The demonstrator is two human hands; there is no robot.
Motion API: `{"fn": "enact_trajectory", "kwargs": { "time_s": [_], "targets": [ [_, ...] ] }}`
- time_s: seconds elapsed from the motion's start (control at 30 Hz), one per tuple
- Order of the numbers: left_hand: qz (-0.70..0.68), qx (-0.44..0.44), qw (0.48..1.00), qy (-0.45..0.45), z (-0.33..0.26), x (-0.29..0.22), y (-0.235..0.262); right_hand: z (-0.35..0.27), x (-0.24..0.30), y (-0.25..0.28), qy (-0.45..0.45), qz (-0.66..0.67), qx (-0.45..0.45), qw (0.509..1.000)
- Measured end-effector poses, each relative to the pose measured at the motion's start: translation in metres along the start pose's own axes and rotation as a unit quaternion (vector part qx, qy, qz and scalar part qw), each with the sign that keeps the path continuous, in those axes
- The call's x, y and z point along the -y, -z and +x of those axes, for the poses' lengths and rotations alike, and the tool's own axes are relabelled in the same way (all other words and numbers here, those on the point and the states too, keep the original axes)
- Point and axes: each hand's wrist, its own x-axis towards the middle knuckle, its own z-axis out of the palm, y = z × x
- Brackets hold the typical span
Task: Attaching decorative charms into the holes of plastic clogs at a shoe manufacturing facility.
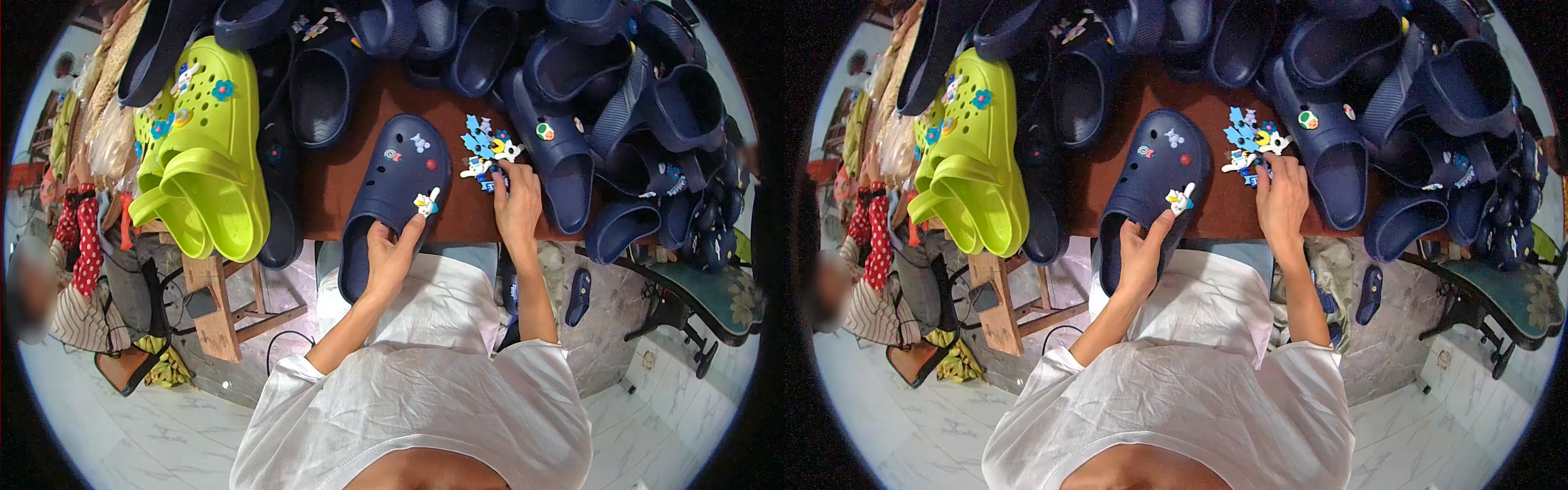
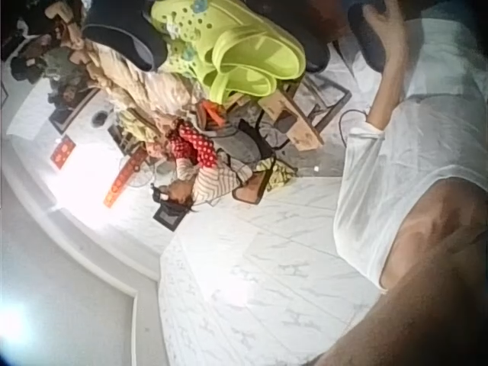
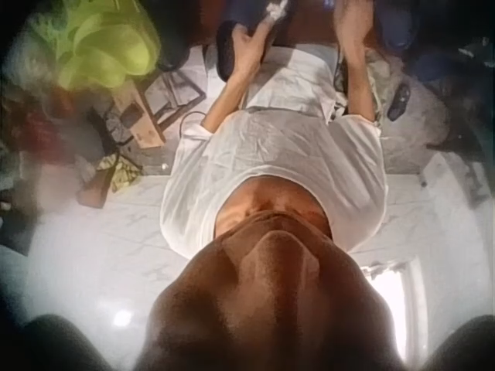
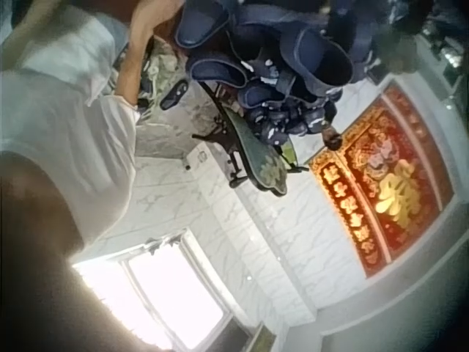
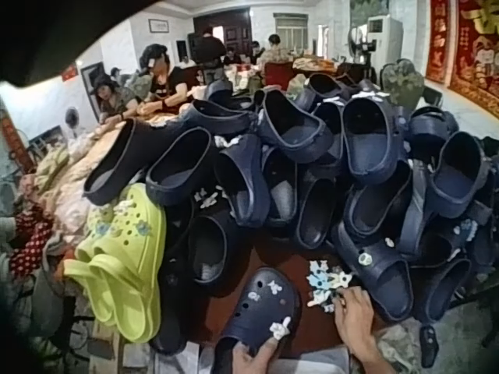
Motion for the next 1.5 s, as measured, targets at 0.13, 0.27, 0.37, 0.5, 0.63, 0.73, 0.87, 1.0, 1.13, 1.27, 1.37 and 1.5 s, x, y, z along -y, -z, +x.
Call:
{"fn": "enact_trajectory", "kwargs": {
  "time_s": [0.13, 0.27, 0.37, 0.5, 0.63, 0.73, 0.87, 1.0, 1.13, 1.27, 1.37, 1.5],
  "targets": [
    [-0.15, 0.055, 0.987, 0.016, 0.008, -0.002, 0.007, 0.002, -0.004, -0.002, -0.006, -0.021, 0.013, 1.0],
    [-0.374, 0.058, 0.922, 0.083, 0.018, -0.014, 0.012, 0.002, -0.002, -0.001, -0.009, 0.001, 0.019, 1.0],
    [-0.484, 0.085, 0.862, 0.123, 0.024, -0.021, 0.019, 0.002, 0.004, 0.003, -0.014, 0.022, 0.023, 0.999],
    [-0.471, 0.038, 0.869, 0.147, 0.018, -0.023, 0.019, 0.0, 0.025, 0.008, -0.002, 0.136, 0.023, 0.99],
    [-0.439, 0.057, 0.889, 0.122, 0.005, -0.022, 0.015, 0.0, 0.067, 0.014, 0.021, 0.296, 0.062, 0.953],
    [-0.435, 0.057, 0.891, 0.111, 0.001, -0.018, 0.01, 0.005, 0.096, 0.019, 0.089, 0.318, 0.073, 0.941],
    [-0.43, 0.064, 0.894, 0.106, 0.0, -0.007, 0.01, 0.013, 0.112, 0.01, 0.176, 0.304, 0.064, 0.934],
    [-0.429, 0.073, 0.894, 0.11, -0.001, -0.01, 0.011, 0.017, 0.113, 0.012, 0.256, 0.232, 0.082, 0.935],
    [-0.422, 0.068, 0.896, 0.12, -0.002, -0.014, 0.013, 0.014, 0.117, 0.009, 0.296, 0.223, 0.076, 0.926],
    [-0.402, 0.041, 0.906, 0.13, -0.004, -0.017, 0.013, 0.012, 0.116, 0.004, 0.289, 0.246, 0.091, 0.921],
    [-0.409, 0.015, 0.9, 0.153, -0.004, -0.017, 0.014, 0.012, 0.118, 0.007, 0.294, 0.233, 0.096, 0.922],
    [-0.391, 0.005, 0.905, 0.168, -0.006, -0.021, 0.012, 0.012, 0.12, 0.012, 0.293, 0.234, 0.095, 0.922]
  ]
}}
